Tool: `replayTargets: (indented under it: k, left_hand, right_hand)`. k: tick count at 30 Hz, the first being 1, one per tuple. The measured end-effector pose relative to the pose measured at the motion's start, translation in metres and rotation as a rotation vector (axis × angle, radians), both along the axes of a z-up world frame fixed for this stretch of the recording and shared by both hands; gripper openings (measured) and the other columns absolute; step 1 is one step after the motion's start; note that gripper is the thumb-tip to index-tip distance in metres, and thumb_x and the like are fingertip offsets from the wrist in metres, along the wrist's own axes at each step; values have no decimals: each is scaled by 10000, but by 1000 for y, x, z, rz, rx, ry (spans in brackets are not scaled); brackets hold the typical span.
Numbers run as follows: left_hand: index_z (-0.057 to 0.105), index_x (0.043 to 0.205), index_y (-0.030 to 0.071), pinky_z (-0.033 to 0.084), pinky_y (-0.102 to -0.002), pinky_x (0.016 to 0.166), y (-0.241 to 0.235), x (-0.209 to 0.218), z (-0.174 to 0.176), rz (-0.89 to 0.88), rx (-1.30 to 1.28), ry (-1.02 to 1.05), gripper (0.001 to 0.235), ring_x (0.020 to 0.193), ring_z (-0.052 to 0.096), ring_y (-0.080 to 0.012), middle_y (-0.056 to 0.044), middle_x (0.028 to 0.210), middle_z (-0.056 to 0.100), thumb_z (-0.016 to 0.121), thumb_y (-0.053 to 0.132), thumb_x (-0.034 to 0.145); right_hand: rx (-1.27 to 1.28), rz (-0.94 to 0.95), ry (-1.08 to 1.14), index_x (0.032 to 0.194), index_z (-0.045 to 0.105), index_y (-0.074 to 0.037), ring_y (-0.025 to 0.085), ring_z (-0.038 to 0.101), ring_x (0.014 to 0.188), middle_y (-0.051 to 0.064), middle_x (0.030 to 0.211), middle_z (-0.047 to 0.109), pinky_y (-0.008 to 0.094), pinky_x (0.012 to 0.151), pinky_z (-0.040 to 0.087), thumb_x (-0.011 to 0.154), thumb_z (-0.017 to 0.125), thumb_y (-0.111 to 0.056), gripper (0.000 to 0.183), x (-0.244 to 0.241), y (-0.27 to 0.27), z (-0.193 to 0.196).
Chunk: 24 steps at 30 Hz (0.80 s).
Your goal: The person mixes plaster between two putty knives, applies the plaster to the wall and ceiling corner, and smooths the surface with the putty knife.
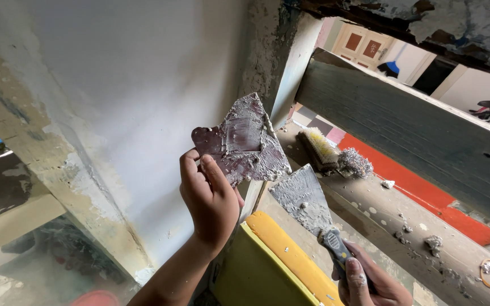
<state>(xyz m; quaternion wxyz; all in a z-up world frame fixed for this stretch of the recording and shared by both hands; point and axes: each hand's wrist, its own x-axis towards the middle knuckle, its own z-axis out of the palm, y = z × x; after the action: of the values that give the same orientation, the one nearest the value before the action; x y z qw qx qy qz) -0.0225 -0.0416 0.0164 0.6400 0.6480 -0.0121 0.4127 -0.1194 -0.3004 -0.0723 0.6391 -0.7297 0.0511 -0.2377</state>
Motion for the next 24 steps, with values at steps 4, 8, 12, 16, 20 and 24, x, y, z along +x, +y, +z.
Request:
replayTargets:
  k: [4,8,12,16,20,24]
  left_hand:
    - [445,1119,-24,388,-262,308,-4,-1,0,-28,-13,1,142,317,496,-110,-5,505,476,420,111,1083]
    - [446,1116,-25,380,-258,303,-6,-1,-1,-12,4,-27,139,317,490,-108,0,503,476,422,108,1081]
    - [443,1123,-29,368,-247,305,-11,1,-4,21,52,-104,133,330,502,-94,5,524,465,408,96,1093]
    - [454,1114,-31,351,-247,320,-14,2,-10,49,66,-106,104,348,507,-95,11,518,461,409,59,1087]
    - [471,1120,-28,332,-268,386,-16,4,-14,115,151,-195,76,402,517,-111,-9,567,456,413,17,1106]
    - [471,1113,-36,368,-254,373,-21,2,-16,33,116,-165,79,385,539,-87,-1,577,486,406,-1,1085]
  right_hand:
    - [21,-83,23,1184,741,68,141,563,451,167,700,719,271,408,415,934,652,-60,295,5,8,-3]
    - [1,-81,85,1191,743,49,153,563,436,177,667,719,279,403,414,921,651,-58,304,6,11,7]
    - [29,-61,73,1224,740,39,140,536,446,175,657,706,277,406,394,921,651,-56,330,9,16,9]
    - [112,-39,101,1211,737,54,154,522,438,178,629,670,296,401,375,928,644,-65,321,14,15,5]
    - [202,4,24,1201,724,85,151,521,441,178,621,654,292,398,371,945,628,-69,313,21,21,-6]
    - [279,27,21,1211,724,92,137,477,440,174,624,638,280,393,329,954,619,-84,329,26,30,-9]
